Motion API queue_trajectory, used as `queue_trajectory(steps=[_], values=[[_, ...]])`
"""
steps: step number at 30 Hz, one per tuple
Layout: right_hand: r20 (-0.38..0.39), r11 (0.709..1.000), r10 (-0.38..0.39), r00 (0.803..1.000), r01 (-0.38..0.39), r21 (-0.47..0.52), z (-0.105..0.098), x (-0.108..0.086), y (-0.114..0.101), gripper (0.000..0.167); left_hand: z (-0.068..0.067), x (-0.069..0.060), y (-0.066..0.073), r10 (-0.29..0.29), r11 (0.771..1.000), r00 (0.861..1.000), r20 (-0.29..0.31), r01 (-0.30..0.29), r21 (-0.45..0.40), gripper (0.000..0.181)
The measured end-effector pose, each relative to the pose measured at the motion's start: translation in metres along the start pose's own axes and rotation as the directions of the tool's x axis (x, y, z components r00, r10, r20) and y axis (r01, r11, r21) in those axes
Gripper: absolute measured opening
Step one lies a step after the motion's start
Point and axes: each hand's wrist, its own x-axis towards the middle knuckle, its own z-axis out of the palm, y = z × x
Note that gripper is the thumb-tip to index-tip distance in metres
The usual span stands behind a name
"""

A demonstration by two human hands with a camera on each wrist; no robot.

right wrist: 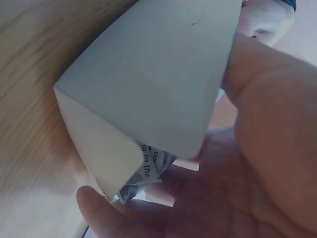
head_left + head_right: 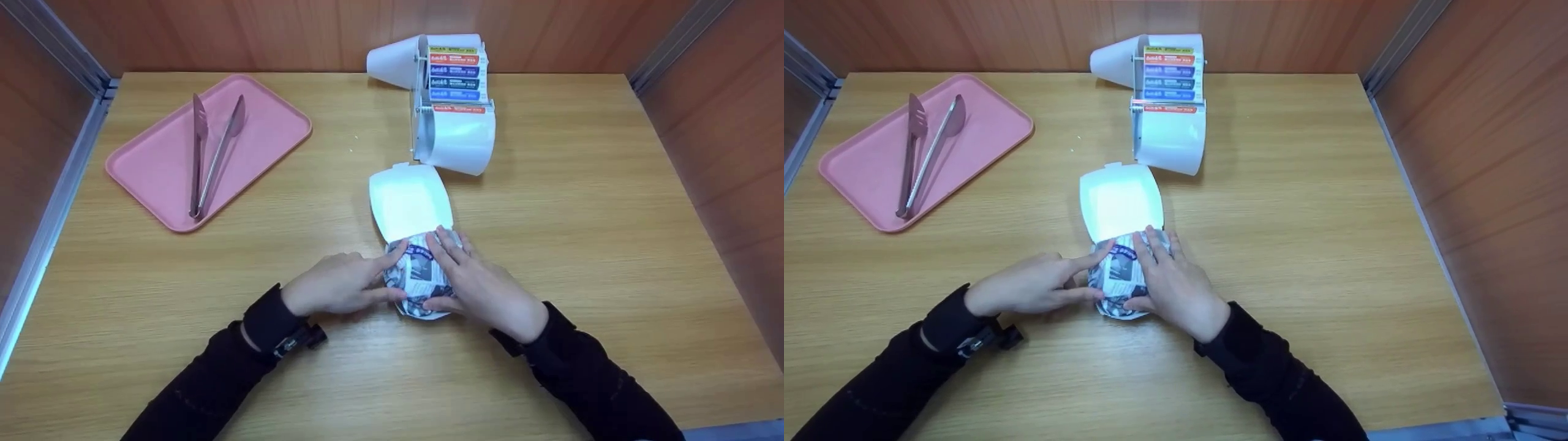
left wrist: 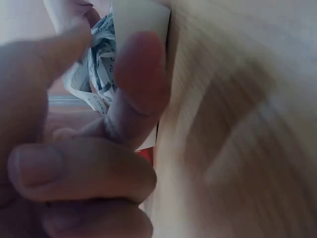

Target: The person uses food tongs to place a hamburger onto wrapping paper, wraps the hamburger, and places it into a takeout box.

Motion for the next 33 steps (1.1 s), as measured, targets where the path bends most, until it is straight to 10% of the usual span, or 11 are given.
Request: queue_trajectory(steps=[6, 13, 18, 23, 33], values=[[0.068, 1.0, 0.026, 0.997, -0.026, 0.012, -0.001, -0.001, 0.002, 0.103, 0.005, -0.001, -0.002, -0.007, 0.997, 0.999, -0.043, 0.004, -0.079, 0.07], [0.083, 0.996, 0.023, 0.996, -0.03, 0.079, -0.005, 0.0, 0.005, 0.075, 0.01, -0.001, 0.002, 0.0, 0.998, 0.987, -0.161, 0.01, 0.059, 0.067], [-0.103, 0.987, -0.005, 0.995, -0.012, -0.161, -0.007, 0.0, 0.0, 0.07, 0.009, -0.002, 0.005, -0.013, 0.997, 0.982, -0.186, 0.027, 0.072, 0.067], [-0.311, 0.967, -0.144, 0.939, 0.067, -0.247, -0.011, -0.003, -0.002, 0.049, 0.008, -0.002, 0.006, 0.024, 0.997, 0.969, -0.245, -0.006, 0.074, 0.066], [-0.281, 0.995, -0.094, 0.955, 0.078, -0.066, -0.012, 0.0, 0.001, 0.035, 0.011, 0.004, 0.008, 0.03, 0.996, 0.876, -0.481, -0.064, -0.055, 0.043]])
